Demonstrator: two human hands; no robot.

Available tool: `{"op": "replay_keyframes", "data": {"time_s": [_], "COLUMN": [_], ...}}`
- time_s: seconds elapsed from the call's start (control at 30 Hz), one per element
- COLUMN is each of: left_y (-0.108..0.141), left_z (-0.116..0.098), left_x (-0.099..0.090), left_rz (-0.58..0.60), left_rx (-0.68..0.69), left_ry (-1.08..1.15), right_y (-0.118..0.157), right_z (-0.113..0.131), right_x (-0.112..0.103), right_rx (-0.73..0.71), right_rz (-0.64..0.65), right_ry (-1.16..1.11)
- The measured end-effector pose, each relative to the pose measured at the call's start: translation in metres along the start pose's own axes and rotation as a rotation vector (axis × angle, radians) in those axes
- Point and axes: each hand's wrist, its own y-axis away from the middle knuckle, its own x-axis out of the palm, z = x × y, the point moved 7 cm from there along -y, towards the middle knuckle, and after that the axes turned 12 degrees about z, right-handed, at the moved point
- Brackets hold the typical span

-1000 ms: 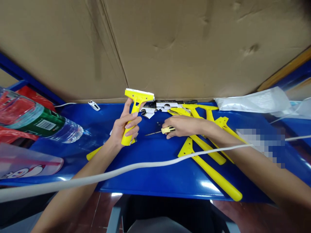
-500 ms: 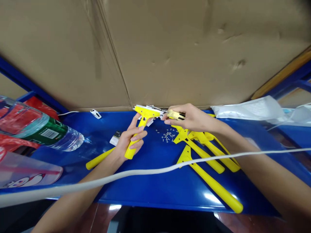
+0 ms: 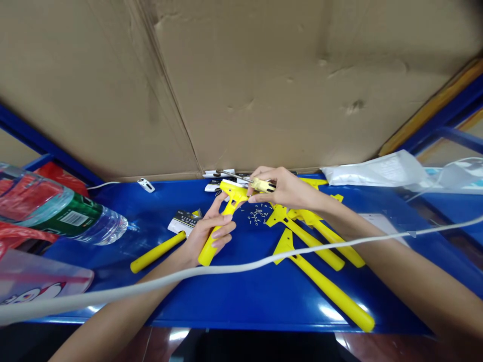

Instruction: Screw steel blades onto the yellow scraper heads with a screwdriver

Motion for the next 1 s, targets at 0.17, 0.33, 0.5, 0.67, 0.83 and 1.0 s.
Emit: {"op": "replay_keyframes", "data": {"time_s": [0.17, 0.33, 0.5, 0.67, 0.83, 1.0], "left_y": [0.0, 0.0, 0.0, -0.001, -0.002, -0.003], "left_z": [0.002, 0.002, 0.001, 0.002, 0.003, 0.003], "left_x": [0.001, -0.001, -0.001, -0.005, -0.007, -0.003], "left_rz": [0.011, 0.003, 0.007, 0.031, 0.022, 0.022], "left_rx": [-0.01, -0.012, -0.007, -0.013, -0.025, -0.025], "left_ry": [0.006, 0.002, -0.01, -0.041, -0.066, -0.051], "right_y": [-0.003, -0.004, -0.003, -0.002, -0.003, -0.004], "right_z": [-0.006, -0.011, -0.014, -0.016, -0.018, -0.02], "right_x": [0.003, 0.005, 0.005, 0.003, 0.006, 0.009], "right_rx": [0.053, 0.143, 0.18, 0.151, 0.182, 0.232], "right_rz": [0.025, 0.003, -0.011, -0.012, -0.015, -0.023], "right_ry": [-0.105, -0.179, -0.237, -0.203, -0.204, -0.247]}}
